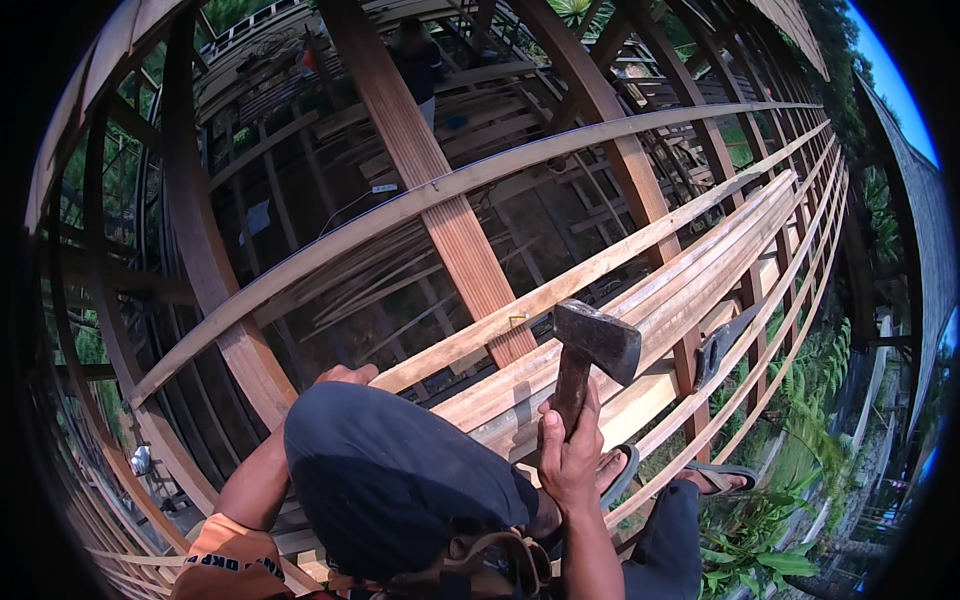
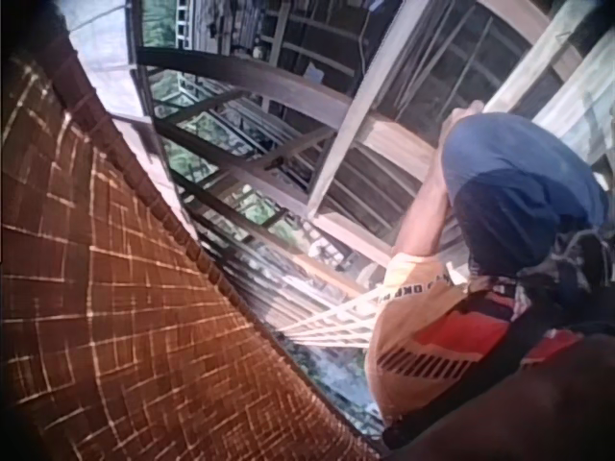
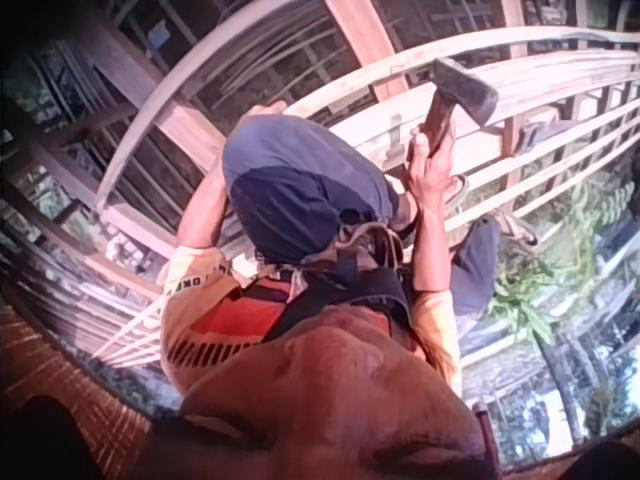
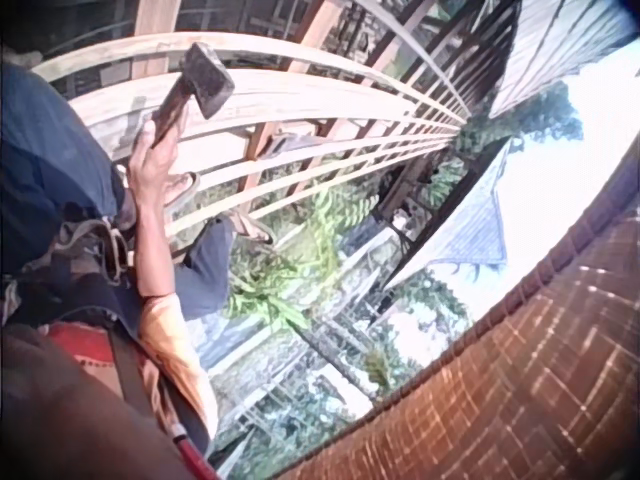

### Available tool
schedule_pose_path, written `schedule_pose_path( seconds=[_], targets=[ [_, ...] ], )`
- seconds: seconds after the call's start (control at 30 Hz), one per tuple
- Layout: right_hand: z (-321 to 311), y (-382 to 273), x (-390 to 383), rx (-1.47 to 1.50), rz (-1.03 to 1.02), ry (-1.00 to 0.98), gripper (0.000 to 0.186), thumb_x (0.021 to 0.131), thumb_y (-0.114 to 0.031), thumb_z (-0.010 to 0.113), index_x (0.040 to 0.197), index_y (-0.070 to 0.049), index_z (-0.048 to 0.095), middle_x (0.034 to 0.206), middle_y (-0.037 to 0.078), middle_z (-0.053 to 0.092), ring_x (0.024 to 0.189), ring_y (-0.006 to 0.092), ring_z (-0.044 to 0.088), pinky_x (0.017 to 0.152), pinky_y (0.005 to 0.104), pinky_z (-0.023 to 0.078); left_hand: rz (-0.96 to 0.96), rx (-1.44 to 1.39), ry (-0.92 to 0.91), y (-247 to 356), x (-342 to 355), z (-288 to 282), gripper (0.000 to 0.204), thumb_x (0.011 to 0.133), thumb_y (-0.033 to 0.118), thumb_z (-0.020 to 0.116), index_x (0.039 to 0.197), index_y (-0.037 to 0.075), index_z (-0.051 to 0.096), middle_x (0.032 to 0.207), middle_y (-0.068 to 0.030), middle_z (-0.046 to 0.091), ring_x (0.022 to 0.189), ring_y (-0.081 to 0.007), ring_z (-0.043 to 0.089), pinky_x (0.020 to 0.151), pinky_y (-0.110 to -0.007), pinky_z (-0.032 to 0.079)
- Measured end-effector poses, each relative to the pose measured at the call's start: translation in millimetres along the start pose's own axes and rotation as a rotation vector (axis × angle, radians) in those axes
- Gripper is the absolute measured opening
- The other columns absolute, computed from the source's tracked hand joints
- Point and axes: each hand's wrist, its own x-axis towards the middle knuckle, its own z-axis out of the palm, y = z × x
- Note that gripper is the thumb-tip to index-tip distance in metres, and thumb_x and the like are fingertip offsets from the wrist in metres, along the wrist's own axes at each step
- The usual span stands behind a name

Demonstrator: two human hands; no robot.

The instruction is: The person constructs a wooden roof frame by positioning wooden slats and hammering nails to secure them while using an axe to adjust the pieces.

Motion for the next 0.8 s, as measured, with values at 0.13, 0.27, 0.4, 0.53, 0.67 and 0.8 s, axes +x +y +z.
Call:
schedule_pose_path(
  seconds=[0.13,0.27,0.4,0.53,0.67,0.8],
  targets=[
    [1.4,16.6,15.8,-0.202,-0.101,-0.08,0.053,0.101,-0.015,0.052,0.149,-0.001,0.033,0.091,0.013,0.064,0.07,0.0175,0.061,0.063,0.0311,0.049,0.013,0.047,-0.004,16.7,1.6,-2.8,0.038,0.097,0.026,0.059,0.121,-0.003,0.06,0.108,-0.0188,0.068,0.105,-0.0283,0.065,0.089,-0.038,0.05],
    [-22.1,-36.5,21.7,-0.031,0.091,-0.064,0.054,0.103,-0.02,0.053,0.149,0.0,0.033,0.094,0.013,0.062,0.065,0.0114,0.056,0.056,0.0261,0.046,-0.013,0.076,-0.01,17.3,-5.0,-12.0,0.039,0.098,0.022,0.058,0.126,-0.004,0.059,0.112,-0.0196,0.067,0.11,-0.0284,0.064,0.092,-0.038,0.049],
    [-40.4,-99.2,36.6,0.5,-0.545,0.567,0.059,0.102,-0.027,0.057,0.147,0.0,0.03,0.091,0.01,0.051,0.065,0.0127,0.049,0.053,0.0225,0.044,-0.083,0.122,-0.039,27.4,-12.2,-19.6,0.04,0.098,0.019,0.058,0.131,-0.004,0.057,0.117,-0.0204,0.066,0.115,-0.0285,0.062,0.094,-0.038,0.048],
    [-28.7,-89.4,30.3,0.654,-0.617,0.57,0.072,0.102,-0.035,0.055,0.152,-0.01,0.01,0.093,0.01,0.046,0.063,0.0152,0.05,0.052,0.0266,0.045,-0.336,0.196,-0.118,62.3,-20.7,-39.7,0.043,0.099,0.015,0.057,0.136,-0.005,0.055,0.122,-0.0212,0.065,0.12,-0.0285,0.061,0.096,-0.038,0.048],
    [-2.3,11.2,13.2,-0.296,0.03,-0.213,0.047,0.099,-0.015,0.053,0.141,-0.002,0.036,0.099,0.029,0.061,0.088,0.0327,0.067,0.075,0.0454,0.052,-0.071,0.155,0.047,39.6,-19.4,-19.1,0.041,0.098,0.016,0.058,0.133,-0.005,0.056,0.119,-0.0213,0.065,0.117,-0.0293,0.062,0.095,-0.039,0.048],
    [-36.9,-36.9,21.0,-0.093,-0.031,-0.076,0.046,0.1,-0.016,0.054,0.14,-0.003,0.036,0.083,0.017,0.061,0.071,0.0201,0.061,0.064,0.0314,0.051,-0.042,0.144,0.095,25.6,-14.5,-9.4,0.039,0.096,0.017,0.059,0.129,-0.004,0.056,0.115,-0.0213,0.066,0.114,-0.0301,0.062,0.093,-0.039,0.049]
  ],
)
